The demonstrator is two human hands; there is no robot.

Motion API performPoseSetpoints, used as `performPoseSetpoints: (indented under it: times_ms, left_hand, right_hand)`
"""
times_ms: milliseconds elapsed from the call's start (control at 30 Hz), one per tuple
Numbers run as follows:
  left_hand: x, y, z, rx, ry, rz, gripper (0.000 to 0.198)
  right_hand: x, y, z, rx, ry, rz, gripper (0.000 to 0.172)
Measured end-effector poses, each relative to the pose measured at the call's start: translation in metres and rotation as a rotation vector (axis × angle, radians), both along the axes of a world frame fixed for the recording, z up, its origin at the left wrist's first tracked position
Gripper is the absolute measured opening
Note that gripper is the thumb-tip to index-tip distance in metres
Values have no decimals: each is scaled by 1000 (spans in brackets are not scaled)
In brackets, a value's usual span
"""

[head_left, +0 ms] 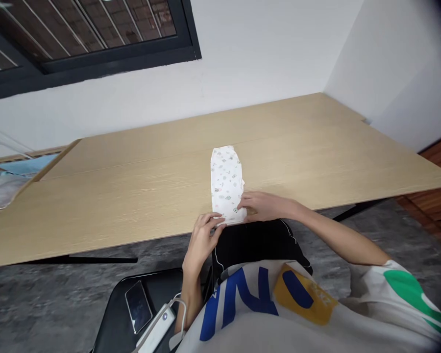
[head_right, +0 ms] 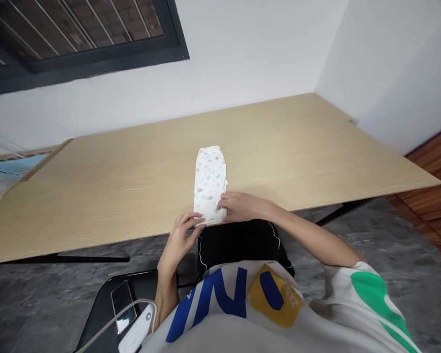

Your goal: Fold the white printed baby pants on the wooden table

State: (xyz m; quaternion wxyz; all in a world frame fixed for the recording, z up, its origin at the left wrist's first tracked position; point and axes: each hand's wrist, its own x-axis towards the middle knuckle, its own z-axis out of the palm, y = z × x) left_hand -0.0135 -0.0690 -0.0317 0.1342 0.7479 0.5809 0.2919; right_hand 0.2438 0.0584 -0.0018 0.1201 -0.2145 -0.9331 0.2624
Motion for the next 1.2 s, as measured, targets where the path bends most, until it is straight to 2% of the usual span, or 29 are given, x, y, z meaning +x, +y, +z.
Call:
performPoseSetpoints:
  times_ms: [233,433,600,733,900,1000,1067,1200]
  left_hand:
    - [0,5,2,-13,-52,27,28]
    - [4,11,10,32,-166,52,29]
    - [4,14,14,96,-207,66,27]
    - [-3,9,16,138,-170,27,24]
    - [-8,4,17,110,-123,-44,24]
    - [-8,4,14,82,-48,-74,24]
    - [-9,3,9,77,11,-75,24]
    - [-13,0,0,72,90,-68,21]
  right_hand:
    - [5,-25,-11,20,109,-49,28]
    - [-6,-29,-18,-83,233,-216,35]
    - [-10,-37,-23,-122,310,-243,27]
    - [-11,-43,-30,-12,318,-252,22]
    - [-5,-41,-40,218,269,-182,30]
    - [0,-43,-39,356,176,-122,33]
    - [2,-47,-35,434,124,-102,29]
    - [0,-57,-32,521,75,-129,23]
